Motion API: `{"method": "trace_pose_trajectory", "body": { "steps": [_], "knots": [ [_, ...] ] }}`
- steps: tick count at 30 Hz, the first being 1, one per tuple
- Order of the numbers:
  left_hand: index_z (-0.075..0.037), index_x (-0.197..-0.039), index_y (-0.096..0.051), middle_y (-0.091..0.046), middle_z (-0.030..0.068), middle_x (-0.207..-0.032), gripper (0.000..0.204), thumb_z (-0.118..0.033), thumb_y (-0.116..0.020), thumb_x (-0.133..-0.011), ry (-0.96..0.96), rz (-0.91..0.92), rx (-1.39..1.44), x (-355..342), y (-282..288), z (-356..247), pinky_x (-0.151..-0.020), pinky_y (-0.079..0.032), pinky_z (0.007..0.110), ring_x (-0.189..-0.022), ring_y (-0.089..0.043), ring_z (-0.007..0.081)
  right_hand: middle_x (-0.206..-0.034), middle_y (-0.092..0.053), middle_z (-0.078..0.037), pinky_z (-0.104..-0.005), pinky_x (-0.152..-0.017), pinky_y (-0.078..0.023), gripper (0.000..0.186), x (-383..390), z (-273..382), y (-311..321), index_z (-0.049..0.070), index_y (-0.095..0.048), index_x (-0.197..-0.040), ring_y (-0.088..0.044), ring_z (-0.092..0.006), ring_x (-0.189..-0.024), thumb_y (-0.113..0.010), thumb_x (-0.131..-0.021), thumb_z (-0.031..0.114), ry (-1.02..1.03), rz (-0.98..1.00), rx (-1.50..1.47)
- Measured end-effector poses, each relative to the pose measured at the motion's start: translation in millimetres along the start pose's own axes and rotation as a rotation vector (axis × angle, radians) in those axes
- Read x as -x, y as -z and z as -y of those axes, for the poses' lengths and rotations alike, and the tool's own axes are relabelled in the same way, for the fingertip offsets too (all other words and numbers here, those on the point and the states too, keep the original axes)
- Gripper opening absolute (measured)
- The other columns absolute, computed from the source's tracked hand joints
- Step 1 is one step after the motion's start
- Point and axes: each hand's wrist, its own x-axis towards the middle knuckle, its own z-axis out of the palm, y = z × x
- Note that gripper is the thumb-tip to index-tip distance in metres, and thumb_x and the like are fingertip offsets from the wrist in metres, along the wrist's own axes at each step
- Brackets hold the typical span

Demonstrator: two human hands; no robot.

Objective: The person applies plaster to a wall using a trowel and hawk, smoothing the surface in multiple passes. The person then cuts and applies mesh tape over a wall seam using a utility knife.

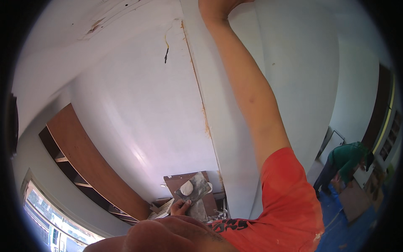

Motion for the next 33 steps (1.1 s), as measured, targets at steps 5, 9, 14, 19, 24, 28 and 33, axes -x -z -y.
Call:
{"method": "trace_pose_trajectory", "body": {
  "steps": [5, 9, 14, 19, 24, 28, 33],
  "knots": [
    [0.0, -0.085, -0.073, -0.064, -0.0025, -0.076, 0.02, -0.018, -0.078, -0.092, 0.029, -0.007, -0.011, 0, -4, -6, -0.062, -0.043, 0.024, -0.069, -0.054, 0.0048, -0.111, -0.064, -0.016, -0.045, -0.095, -0.044, 0.033, 43, 28, -11, 0.002, -0.058, -0.116, -0.06, -0.032, -0.107, -0.074, -0.092, 0.018, 0.473, 0.451, -0.509],
    [0.0, -0.084, -0.073, -0.064, -0.0028, -0.075, 0.021, -0.019, -0.078, -0.092, 0.033, -0.024, -0.025, -2, 0, -3, -0.06, -0.042, 0.024, -0.066, -0.052, 0.0049, -0.104, -0.066, -0.015, -0.043, -0.095, -0.048, 0.024, 57, 50, -36, 0.003, -0.061, -0.11, -0.064, -0.0318, -0.105, -0.071, -0.092, 0.015, 0.535, 0.736, -0.704],
    [0.0, -0.083, -0.073, -0.063, -0.0028, -0.073, 0.023, -0.02, -0.077, -0.092, 0.01, -0.041, -0.045, -2, -6, -7, -0.058, -0.041, 0.025, -0.064, -0.05, 0.0051, -0.106, -0.067, -0.018, -0.0416, -0.091, -0.052, 0.024, 53, 35, -53, 0.0, -0.06, -0.111, -0.066, -0.0356, -0.102, -0.07, -0.093, 0.012, 0.322, 0.439, -0.72],
    [0.002, -0.085, -0.073, -0.064, -0.0011, -0.076, 0.023, -0.02, -0.076, -0.092, -0.026, 0.002, -0.136, -17, 8, 10, -0.059, -0.041, 0.026, -0.067, -0.052, 0.0059, -0.102, -0.069, -0.013, -0.0369, -0.093, -0.051, 0.025, 37, -4, -32, -0.001, -0.061, -0.114, -0.066, -0.0256, -0.1, -0.071, -0.094, 0.011, 0.092, 0.296, -0.442],
    [0.003, -0.085, -0.073, -0.064, 0.0002, -0.08, 0.024, -0.02, -0.077, -0.092, 0.045, 0.04, 0.027, -19, 4, -5, -0.064, -0.042, 0.026, -0.073, -0.054, 0.0066, -0.102, -0.069, -0.013, -0.0358, -0.089, -0.052, 0.022, 51, 3, -9, 0.0, -0.064, -0.112, -0.066, -0.0225, -0.101, -0.072, -0.093, 0.01, 0.061, 0.408, -0.468],
    [0.003, -0.087, -0.073, -0.064, 0.0003, -0.083, 0.022, -0.018, -0.077, -0.091, 0.009, 0.093, -0.153, -29, 20, -4, -0.068, -0.044, 0.026, -0.077, -0.055, 0.0073, -0.105, -0.07, -0.017, -0.0445, -0.091, -0.053, 0.018, 73, 52, -19, 0.001, -0.07, -0.105, -0.066, -0.0353, -0.103, -0.071, -0.089, 0.01, 0.399, 0.74, -0.583],
    [0.003, -0.085, -0.072, -0.064, 0.0007, -0.085, 0.022, -0.018, -0.077, -0.091, 0.022, 0.105, -0.096, -35, 30, 11, -0.069, -0.045, 0.026, -0.077, -0.054, 0.0076, -0.108, -0.072, -0.02, -0.0425, -0.092, -0.055, 0.027, 86, 102, -62, -0.002, -0.069, -0.113, -0.068, -0.0343, -0.104, -0.072, -0.091, 0.012, 0.187, 0.801, -0.708]
  ]
}}
